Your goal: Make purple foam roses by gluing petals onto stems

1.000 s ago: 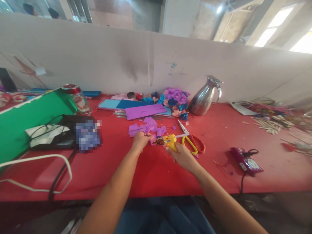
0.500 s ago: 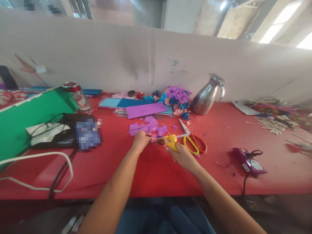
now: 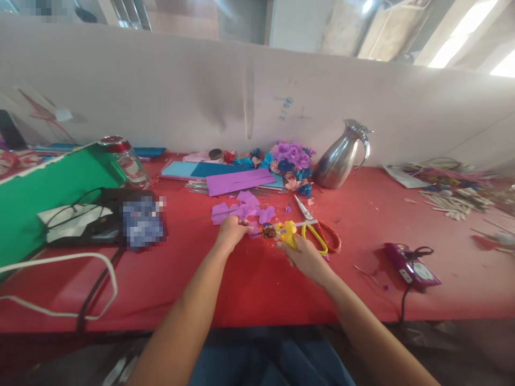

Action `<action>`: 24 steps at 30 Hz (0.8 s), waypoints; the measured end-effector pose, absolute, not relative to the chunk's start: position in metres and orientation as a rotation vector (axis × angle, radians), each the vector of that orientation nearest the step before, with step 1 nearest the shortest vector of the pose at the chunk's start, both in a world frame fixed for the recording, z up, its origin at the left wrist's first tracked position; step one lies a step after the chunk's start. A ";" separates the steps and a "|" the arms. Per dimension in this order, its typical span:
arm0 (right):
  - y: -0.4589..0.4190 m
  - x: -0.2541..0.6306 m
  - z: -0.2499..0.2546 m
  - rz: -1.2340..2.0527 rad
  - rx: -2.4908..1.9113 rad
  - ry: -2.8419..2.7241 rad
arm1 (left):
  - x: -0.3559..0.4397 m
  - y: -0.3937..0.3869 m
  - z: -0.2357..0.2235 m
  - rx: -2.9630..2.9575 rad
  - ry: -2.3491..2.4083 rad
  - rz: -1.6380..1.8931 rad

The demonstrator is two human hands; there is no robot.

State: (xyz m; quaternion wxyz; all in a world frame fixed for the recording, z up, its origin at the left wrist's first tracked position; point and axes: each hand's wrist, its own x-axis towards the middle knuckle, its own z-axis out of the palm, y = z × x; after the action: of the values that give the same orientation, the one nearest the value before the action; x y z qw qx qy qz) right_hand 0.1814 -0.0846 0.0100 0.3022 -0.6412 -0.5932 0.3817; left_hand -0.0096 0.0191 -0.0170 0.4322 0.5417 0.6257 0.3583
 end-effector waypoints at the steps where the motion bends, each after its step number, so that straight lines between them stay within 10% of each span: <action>1: -0.084 0.182 0.010 1.014 -1.704 -1.571 | -0.010 0.019 -0.017 1.350 1.567 0.892; 24: -0.037 0.297 0.019 0.964 -1.726 -1.011 | -0.009 0.017 -0.012 1.355 1.463 0.988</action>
State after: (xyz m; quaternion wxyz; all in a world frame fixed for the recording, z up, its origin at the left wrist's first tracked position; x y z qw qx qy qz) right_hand 0.2975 -0.0371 0.0185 0.4443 -0.6963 -0.4079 0.3890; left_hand -0.0087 0.0165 -0.0123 0.4423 0.5461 0.5896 0.3981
